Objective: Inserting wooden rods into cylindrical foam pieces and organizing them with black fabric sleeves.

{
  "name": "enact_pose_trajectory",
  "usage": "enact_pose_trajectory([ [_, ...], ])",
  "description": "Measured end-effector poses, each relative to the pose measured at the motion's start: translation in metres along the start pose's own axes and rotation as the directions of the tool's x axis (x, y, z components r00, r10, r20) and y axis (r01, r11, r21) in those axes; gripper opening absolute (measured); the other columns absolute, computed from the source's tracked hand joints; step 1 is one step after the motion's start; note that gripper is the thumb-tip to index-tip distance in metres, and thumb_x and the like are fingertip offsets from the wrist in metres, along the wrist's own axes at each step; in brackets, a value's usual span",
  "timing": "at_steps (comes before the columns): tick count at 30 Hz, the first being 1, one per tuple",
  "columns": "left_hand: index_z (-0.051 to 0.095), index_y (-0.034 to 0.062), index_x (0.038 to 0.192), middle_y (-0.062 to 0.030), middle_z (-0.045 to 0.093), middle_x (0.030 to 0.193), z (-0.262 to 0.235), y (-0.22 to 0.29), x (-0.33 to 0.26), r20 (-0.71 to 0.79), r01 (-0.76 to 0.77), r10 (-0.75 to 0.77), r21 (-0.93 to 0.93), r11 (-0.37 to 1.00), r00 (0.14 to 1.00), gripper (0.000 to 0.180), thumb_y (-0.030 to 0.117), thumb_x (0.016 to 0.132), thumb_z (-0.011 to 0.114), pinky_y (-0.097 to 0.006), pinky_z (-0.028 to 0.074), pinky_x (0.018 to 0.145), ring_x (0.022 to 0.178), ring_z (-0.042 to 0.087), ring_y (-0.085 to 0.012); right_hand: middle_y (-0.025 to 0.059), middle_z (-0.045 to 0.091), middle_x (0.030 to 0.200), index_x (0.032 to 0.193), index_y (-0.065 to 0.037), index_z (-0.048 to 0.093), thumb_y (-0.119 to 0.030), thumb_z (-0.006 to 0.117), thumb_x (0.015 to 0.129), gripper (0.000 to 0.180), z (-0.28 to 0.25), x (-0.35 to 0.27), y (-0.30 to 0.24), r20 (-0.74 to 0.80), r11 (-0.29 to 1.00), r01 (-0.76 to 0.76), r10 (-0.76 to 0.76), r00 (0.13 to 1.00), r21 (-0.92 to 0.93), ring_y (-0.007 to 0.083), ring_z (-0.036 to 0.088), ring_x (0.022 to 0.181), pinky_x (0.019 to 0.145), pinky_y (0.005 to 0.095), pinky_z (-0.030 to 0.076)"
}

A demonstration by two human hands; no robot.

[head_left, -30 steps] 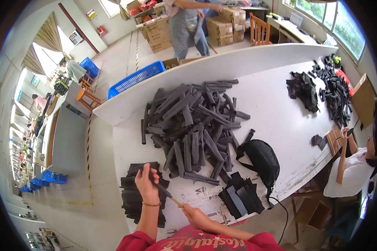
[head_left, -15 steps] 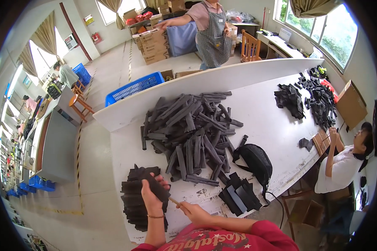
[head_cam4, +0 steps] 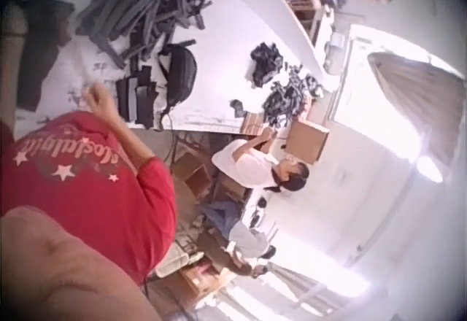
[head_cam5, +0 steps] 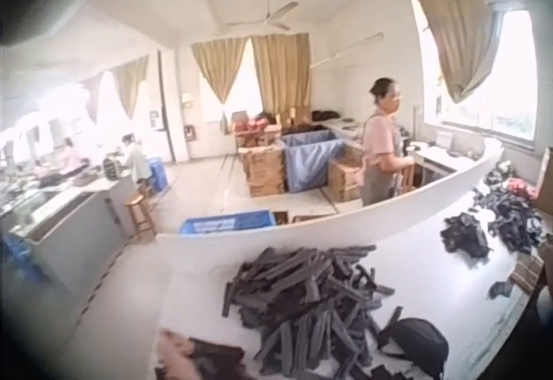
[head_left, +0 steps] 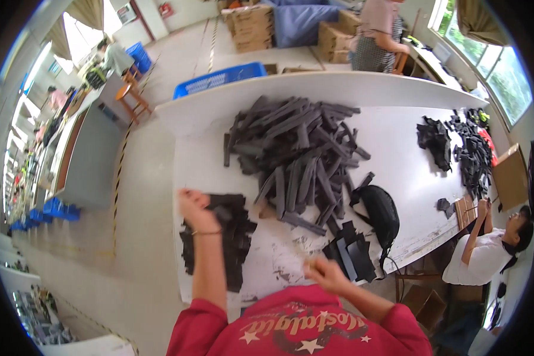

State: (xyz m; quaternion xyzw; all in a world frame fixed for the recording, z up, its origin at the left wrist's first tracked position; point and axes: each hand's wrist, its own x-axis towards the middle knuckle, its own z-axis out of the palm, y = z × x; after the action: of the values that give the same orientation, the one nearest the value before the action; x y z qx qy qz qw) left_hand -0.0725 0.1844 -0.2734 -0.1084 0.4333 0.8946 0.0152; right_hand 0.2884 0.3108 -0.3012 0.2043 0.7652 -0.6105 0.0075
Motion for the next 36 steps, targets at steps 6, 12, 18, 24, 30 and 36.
enact_pose_trajectory([
  [6, 0.043, 0.0099, 0.075, -0.0010, 0.043, 0.060, 0.034, -0.063, -0.082, -0.079, 0.385, -0.393, -0.105, 0.917, 0.916, 0.023, 0.022, 0.094, 0.045, -0.023, 0.032, 0.041, 0.045, 0.038, -0.0112, -0.0041, 0.044, 0.062, 0.102, -0.003, 0.057, -0.007, 0.070, 0.083, 0.023, 0.020, 0.103, -0.067, -0.366, 0.938, 0.347, -0.330, 0.870, -0.021, 0.0037, 0.037, 0.056, 0.051, 0.0212, 0.032],
  [12, 0.056, -0.0006, 0.103, -0.0085, 0.059, 0.085, 0.025, -0.034, -0.113, 0.348, 0.158, -0.304, 0.390, 0.907, 0.887, 0.030, 0.028, 0.094, 0.056, -0.029, 0.052, 0.068, 0.082, 0.061, -0.0163, -0.0043, 0.050, 0.066, 0.090, 0.000, 0.062, -0.006, 0.066, 0.086, 0.008, 0.020, 0.113, -0.058, -0.430, 0.924, 0.351, -0.260, 0.865, 0.148, 0.0047, 0.040, 0.060, 0.053, 0.0232, 0.036],
  [18, 0.054, -0.0014, 0.109, -0.0058, 0.059, 0.084, -0.001, -0.037, -0.136, 0.693, 0.044, -0.660, 0.679, 0.733, 0.289, 0.025, 0.018, 0.094, 0.056, -0.024, 0.049, 0.066, 0.072, 0.059, -0.0103, 0.0064, 0.054, 0.072, 0.088, 0.002, 0.064, -0.003, 0.063, 0.085, 0.005, 0.001, 0.113, -0.062, -0.340, 0.901, 0.429, -0.426, 0.838, -0.072, 0.0125, 0.051, 0.066, 0.057, 0.0262, 0.040],
  [24, 0.052, 0.0005, 0.090, -0.0054, 0.054, 0.068, -0.026, -0.069, -0.195, 0.649, 0.160, -0.561, 0.570, 0.806, 0.514, 0.031, 0.027, 0.100, 0.040, -0.027, 0.047, 0.051, 0.057, 0.055, -0.0124, 0.0018, 0.046, 0.065, 0.082, -0.001, 0.057, -0.006, 0.056, 0.091, 0.011, -0.023, 0.124, -0.090, -0.685, 0.892, 0.430, -0.400, 0.609, -0.139, 0.0098, 0.045, 0.061, 0.054, 0.0246, 0.036],
  [30, 0.059, 0.0038, 0.076, -0.0037, 0.057, 0.065, -0.099, -0.084, -0.234, 0.625, -0.192, -0.772, 0.777, 0.599, 0.117, 0.028, 0.015, 0.094, 0.042, -0.027, 0.044, 0.057, 0.059, 0.053, -0.0108, -0.0067, 0.039, 0.060, 0.080, -0.004, 0.056, -0.023, 0.050, 0.098, 0.026, -0.098, 0.145, -0.122, -0.889, 0.927, 0.362, -0.081, 0.451, 0.099, 0.0032, 0.034, 0.053, 0.047, 0.0222, 0.027],
  [36, 0.058, -0.0005, 0.093, -0.0029, 0.059, 0.083, 0.026, -0.033, -0.166, 0.680, -0.264, -0.081, 0.388, 0.883, 0.729, 0.008, 0.003, 0.092, 0.050, -0.023, 0.044, 0.070, 0.076, 0.056, -0.0111, -0.0055, 0.036, 0.062, 0.079, 0.000, 0.055, -0.023, 0.057, 0.095, 0.028, -0.064, 0.134, -0.105, -0.547, 0.963, 0.262, -0.184, 0.816, 0.067, 0.0041, 0.032, 0.059, 0.050, 0.0246, 0.027],
])
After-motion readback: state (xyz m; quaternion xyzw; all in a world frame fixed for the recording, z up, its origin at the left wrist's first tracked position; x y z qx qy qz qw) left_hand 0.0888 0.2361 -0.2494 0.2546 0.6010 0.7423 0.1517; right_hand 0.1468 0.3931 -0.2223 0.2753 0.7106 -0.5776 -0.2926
